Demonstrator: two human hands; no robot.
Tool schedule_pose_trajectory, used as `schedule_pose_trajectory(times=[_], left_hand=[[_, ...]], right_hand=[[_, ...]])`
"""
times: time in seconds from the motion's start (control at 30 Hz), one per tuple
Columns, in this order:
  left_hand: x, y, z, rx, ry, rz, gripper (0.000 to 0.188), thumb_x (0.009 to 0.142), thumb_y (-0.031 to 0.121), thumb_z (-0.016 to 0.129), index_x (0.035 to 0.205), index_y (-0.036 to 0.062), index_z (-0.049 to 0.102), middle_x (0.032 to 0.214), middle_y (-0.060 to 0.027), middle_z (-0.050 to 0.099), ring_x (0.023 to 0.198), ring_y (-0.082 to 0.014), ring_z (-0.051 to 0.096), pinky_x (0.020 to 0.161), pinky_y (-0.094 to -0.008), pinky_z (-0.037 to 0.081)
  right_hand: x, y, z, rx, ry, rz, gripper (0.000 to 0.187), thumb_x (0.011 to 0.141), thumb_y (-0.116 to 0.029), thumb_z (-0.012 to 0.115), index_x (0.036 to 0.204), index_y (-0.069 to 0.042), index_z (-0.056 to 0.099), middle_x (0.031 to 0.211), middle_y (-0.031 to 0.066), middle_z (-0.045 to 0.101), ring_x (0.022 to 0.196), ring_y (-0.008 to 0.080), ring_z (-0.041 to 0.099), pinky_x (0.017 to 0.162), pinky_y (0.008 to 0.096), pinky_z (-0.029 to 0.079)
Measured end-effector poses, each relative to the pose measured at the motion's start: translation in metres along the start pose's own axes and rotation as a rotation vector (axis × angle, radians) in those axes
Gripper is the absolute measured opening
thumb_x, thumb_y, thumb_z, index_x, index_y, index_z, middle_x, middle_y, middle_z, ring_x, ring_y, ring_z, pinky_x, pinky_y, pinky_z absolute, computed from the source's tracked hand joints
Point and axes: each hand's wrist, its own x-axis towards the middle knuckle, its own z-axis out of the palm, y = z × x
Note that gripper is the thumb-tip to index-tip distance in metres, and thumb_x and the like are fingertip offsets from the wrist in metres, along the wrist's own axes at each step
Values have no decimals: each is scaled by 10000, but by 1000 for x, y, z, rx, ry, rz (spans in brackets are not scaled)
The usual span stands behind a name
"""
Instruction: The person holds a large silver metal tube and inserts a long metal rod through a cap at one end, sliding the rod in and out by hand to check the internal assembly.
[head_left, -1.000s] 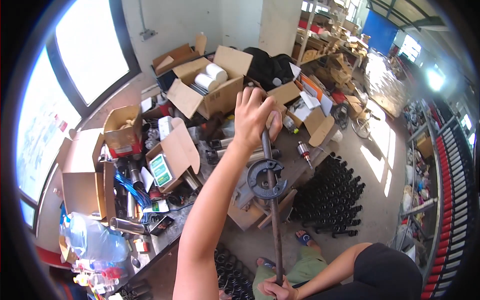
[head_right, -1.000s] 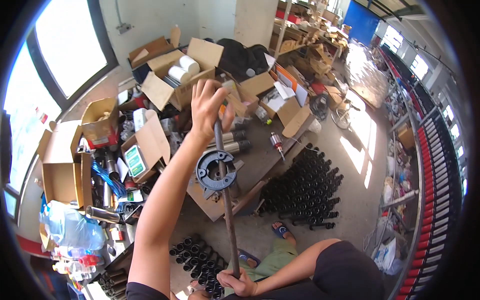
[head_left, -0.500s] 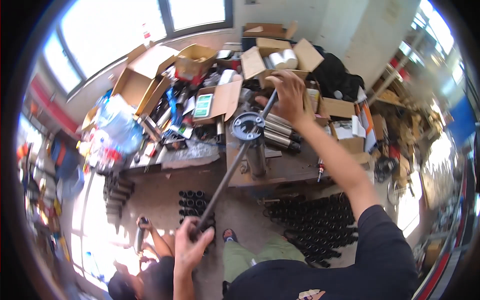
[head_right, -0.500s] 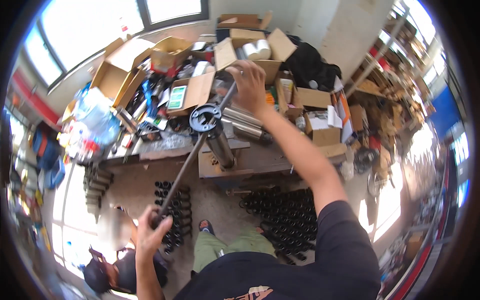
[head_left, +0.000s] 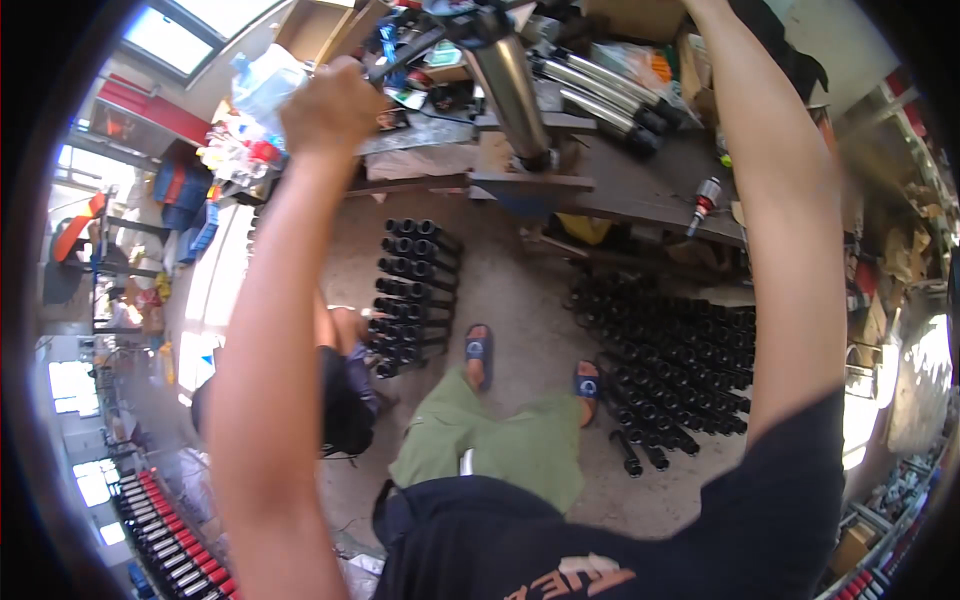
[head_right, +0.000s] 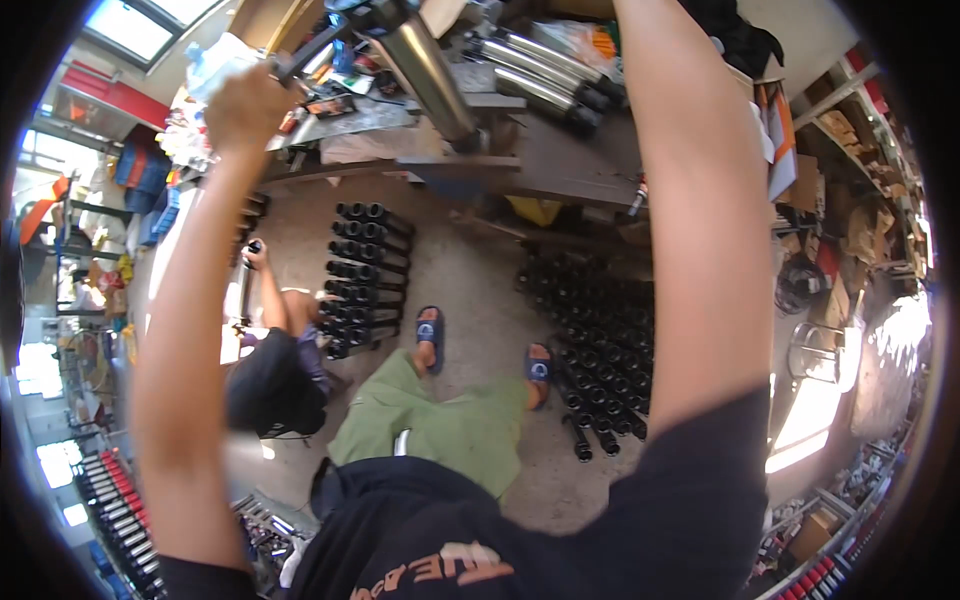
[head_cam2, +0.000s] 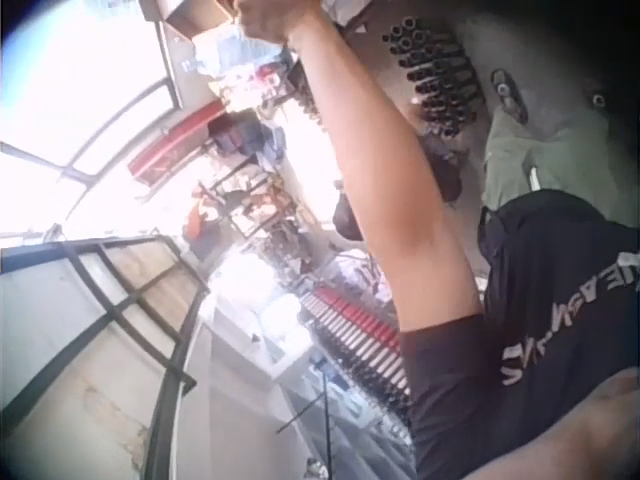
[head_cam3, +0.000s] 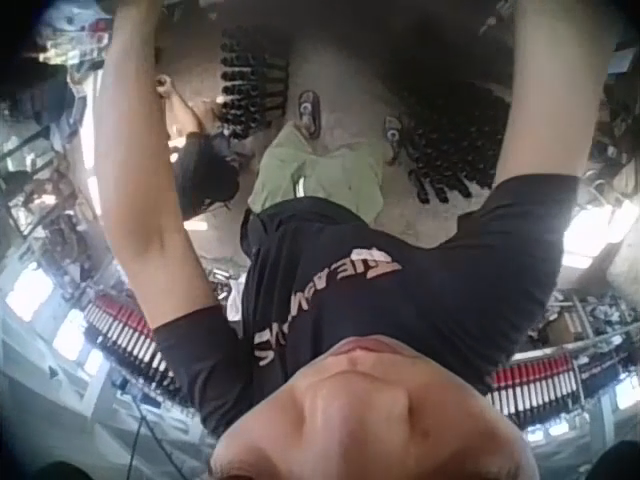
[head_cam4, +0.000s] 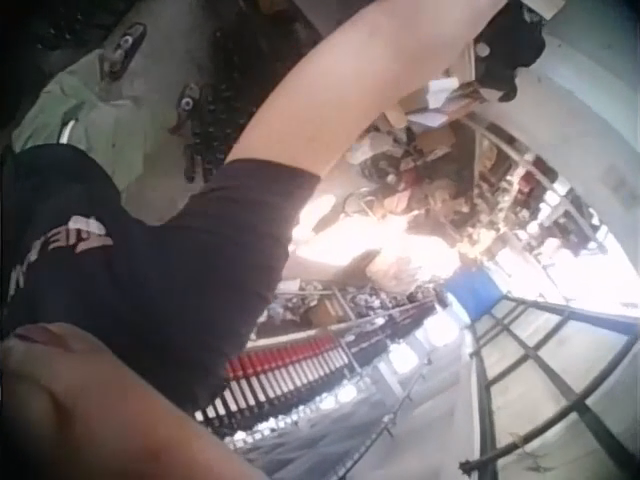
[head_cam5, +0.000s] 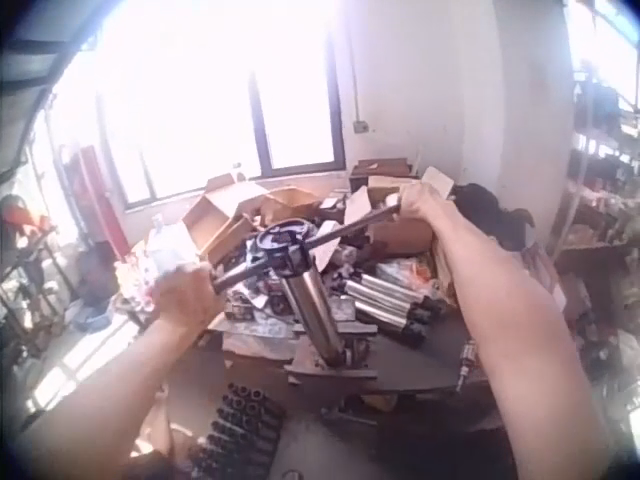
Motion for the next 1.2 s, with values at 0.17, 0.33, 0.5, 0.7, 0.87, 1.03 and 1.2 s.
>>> schedule_pose_trajectory(times=[0.17, 0.33, 0.5, 0.7, 0.87, 1.03, 1.2], left_hand=[[96, -87, 90, -130, 511, 497, 382, 865, 466, 657, 742, 114, 571, 721, -128, 646, 682, -382, 662, 590, -485, 522], [114, -40, 99, -263, 669, 516, 276, 818, 423, 670, 752, 158, 628, 776, -90, 699, 653, -310, 695, 591, -457, 551], [108, -31, 99, -433, 597, 467, 241, 827, 367, 661, 743, 149, 602, 738, -62, 664, 609, -319, 682, 561, -449, 553], [163, -31, 128, -579, 625, 744, 176, 792, 349, 710, 787, 199, 618, 769, -33, 675, 666, -302, 691, 576, -446, 553], [171, -6, 110, -570, 554, 808, 242, 806, 330, 697, 792, 134, 556, 778, -81, 651, 707, -365, 672, 605, -482, 537], [105, -2, 78, -496, 760, 587, 567, 712, 186, 728, 1205, 2, 517, 1180, -220, 560, 1143, -396, 529, 964, -550, 421], [5, 122, -27, -289, 36, 1440, 447, 689, 157, 686, 1124, 66, 632, 1176, -134, 625, 1137, -301, 592, 991, -426, 449]], right_hand=[[-189, -70, -106, -18, -9, 270, 392, 814, -377, 618, 994, -58, 757, 1102, 199, 706, 1071, 361, 664, 930, 446, 533], [-192, -46, -99, -187, 15, 343, 398, 821, -437, 651, 1131, -203, 738, 1120, 166, 709, 1023, 376, 682, 929, 460, 541], [-184, -65, -127, -122, -185, 518, 372, 784, -334, 643, 1106, -188, 755, 1075, 156, 727, 1040, 339, 689, 945, 431, 540], [-240, -105, -131, -250, -10, 588, 344, 816, -371, 637, 1066, -160, 745, 1056, 186, 715, 1035, 369, 678, 912, 478, 545], [-262, -138, -164, -202, -135, 745, 271, 829, -329, 663, 1009, -156, 768, 976, 121, 740, 934, 313, 723, 836, 432, 579], [-246, -122, -179, -61, -267, 666, 225, 782, -296, 710, 917, -128, 771, 901, 99, 740, 890, 251, 717, 875, 397, 487], [-211, -79, -128, -1, 103, 414, 60, 714, -206, 705, 717, -184, 761, 760, 40, 728, 810, 186, 687, 878, 376, 428]])
